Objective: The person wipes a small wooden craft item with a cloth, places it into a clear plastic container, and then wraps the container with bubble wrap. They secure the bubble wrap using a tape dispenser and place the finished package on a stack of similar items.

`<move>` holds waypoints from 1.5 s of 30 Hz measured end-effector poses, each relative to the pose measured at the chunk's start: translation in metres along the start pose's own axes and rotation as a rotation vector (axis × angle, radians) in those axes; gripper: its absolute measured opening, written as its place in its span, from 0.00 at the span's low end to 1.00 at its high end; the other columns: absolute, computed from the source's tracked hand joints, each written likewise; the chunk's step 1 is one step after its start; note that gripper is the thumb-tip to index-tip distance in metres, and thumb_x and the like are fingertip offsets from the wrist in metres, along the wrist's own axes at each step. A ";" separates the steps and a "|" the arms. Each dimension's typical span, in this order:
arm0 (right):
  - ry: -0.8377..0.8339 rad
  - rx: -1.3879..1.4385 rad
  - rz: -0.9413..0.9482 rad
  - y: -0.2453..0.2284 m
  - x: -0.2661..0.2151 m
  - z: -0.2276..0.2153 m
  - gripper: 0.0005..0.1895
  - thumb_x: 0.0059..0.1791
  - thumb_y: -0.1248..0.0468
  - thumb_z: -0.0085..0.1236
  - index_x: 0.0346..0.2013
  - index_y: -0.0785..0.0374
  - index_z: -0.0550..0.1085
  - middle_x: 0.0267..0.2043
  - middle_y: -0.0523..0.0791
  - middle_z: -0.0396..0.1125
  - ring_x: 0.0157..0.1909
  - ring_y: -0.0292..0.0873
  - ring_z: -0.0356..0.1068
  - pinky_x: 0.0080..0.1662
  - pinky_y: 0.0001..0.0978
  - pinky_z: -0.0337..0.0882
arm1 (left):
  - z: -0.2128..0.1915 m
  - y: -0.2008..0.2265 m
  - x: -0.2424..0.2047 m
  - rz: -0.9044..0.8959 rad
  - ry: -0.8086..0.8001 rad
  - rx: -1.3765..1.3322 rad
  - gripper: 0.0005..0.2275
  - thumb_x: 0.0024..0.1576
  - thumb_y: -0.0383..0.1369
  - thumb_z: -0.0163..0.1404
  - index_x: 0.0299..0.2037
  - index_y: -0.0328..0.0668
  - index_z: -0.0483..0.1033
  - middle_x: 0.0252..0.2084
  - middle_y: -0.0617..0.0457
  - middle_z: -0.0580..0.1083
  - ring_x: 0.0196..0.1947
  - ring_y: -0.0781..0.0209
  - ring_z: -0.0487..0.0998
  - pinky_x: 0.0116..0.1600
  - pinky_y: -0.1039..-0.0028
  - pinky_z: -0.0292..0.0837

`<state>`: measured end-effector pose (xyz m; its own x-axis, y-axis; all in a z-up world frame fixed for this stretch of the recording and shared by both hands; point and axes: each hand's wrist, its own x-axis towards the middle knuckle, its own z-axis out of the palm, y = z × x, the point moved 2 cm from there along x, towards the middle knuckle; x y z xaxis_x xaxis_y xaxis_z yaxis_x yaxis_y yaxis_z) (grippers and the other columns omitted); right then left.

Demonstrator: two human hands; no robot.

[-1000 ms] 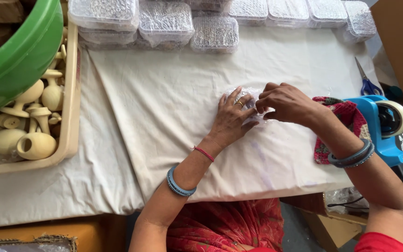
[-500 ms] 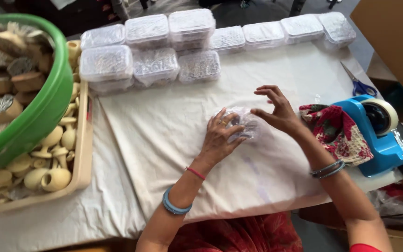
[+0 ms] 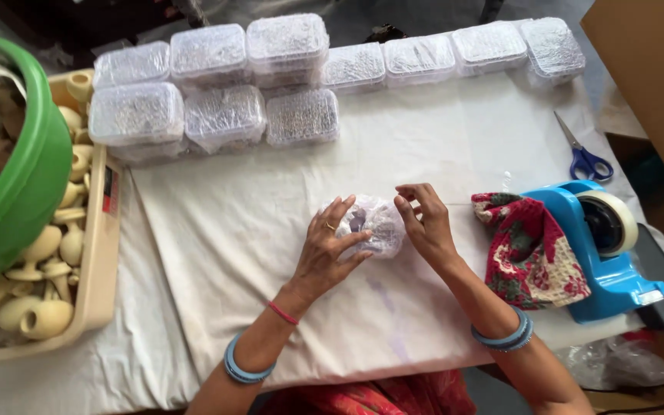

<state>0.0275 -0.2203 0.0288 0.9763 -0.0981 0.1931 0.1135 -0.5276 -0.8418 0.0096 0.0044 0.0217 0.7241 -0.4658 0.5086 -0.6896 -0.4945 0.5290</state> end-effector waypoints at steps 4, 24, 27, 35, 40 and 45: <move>-0.064 -0.180 -0.261 0.001 -0.003 0.004 0.19 0.56 0.60 0.54 0.59 0.64 0.73 0.58 0.54 0.64 0.61 0.54 0.62 0.57 0.46 0.68 | 0.005 -0.001 -0.001 -0.005 0.003 0.001 0.16 0.50 0.42 0.65 0.47 0.55 0.84 0.74 0.45 0.58 0.74 0.40 0.57 0.73 0.49 0.56; -0.143 -0.543 -0.502 -0.017 -0.009 0.009 0.20 0.46 0.69 0.63 0.50 0.46 0.81 0.64 0.39 0.66 0.70 0.51 0.57 0.61 0.50 0.61 | 0.015 -0.021 0.013 0.045 -0.206 0.109 0.17 0.53 0.51 0.59 0.46 0.55 0.79 0.73 0.46 0.60 0.75 0.45 0.54 0.74 0.38 0.43; -0.083 -0.416 -0.528 -0.041 -0.025 -0.008 0.21 0.47 0.71 0.63 0.54 0.50 0.79 0.64 0.44 0.65 0.66 0.51 0.63 0.61 0.46 0.67 | 0.012 -0.018 0.011 0.040 -0.175 0.064 0.15 0.53 0.50 0.60 0.44 0.56 0.81 0.71 0.47 0.63 0.74 0.46 0.56 0.75 0.38 0.43; 0.377 -0.462 -0.256 -0.072 -0.133 -0.182 0.12 0.51 0.73 0.63 0.48 0.61 0.79 0.56 0.48 0.71 0.56 0.45 0.73 0.55 0.35 0.76 | 0.006 -0.015 0.012 0.028 -0.159 -0.043 0.14 0.50 0.45 0.63 0.44 0.55 0.83 0.69 0.47 0.67 0.72 0.48 0.60 0.74 0.40 0.41; 0.586 -0.517 0.050 -0.021 -0.174 -0.277 0.04 0.60 0.69 0.59 0.48 0.65 0.80 0.51 0.48 0.72 0.51 0.41 0.74 0.53 0.32 0.76 | 0.003 -0.010 0.015 0.010 -0.140 -0.025 0.13 0.50 0.44 0.64 0.43 0.55 0.84 0.68 0.47 0.67 0.72 0.48 0.60 0.75 0.41 0.41; 0.463 -0.434 0.370 0.044 -0.165 -0.294 0.12 0.55 0.63 0.61 0.51 0.64 0.80 0.47 0.45 0.69 0.42 0.40 0.66 0.44 0.30 0.67 | 0.002 -0.010 0.013 -0.015 -0.141 0.025 0.12 0.50 0.45 0.64 0.41 0.57 0.84 0.68 0.49 0.68 0.72 0.51 0.60 0.76 0.43 0.40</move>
<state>-0.1833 -0.4757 0.1082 0.7475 -0.6306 0.2088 -0.3856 -0.6678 -0.6366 0.0262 0.0014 0.0217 0.7290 -0.5559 0.3993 -0.6798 -0.5194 0.5178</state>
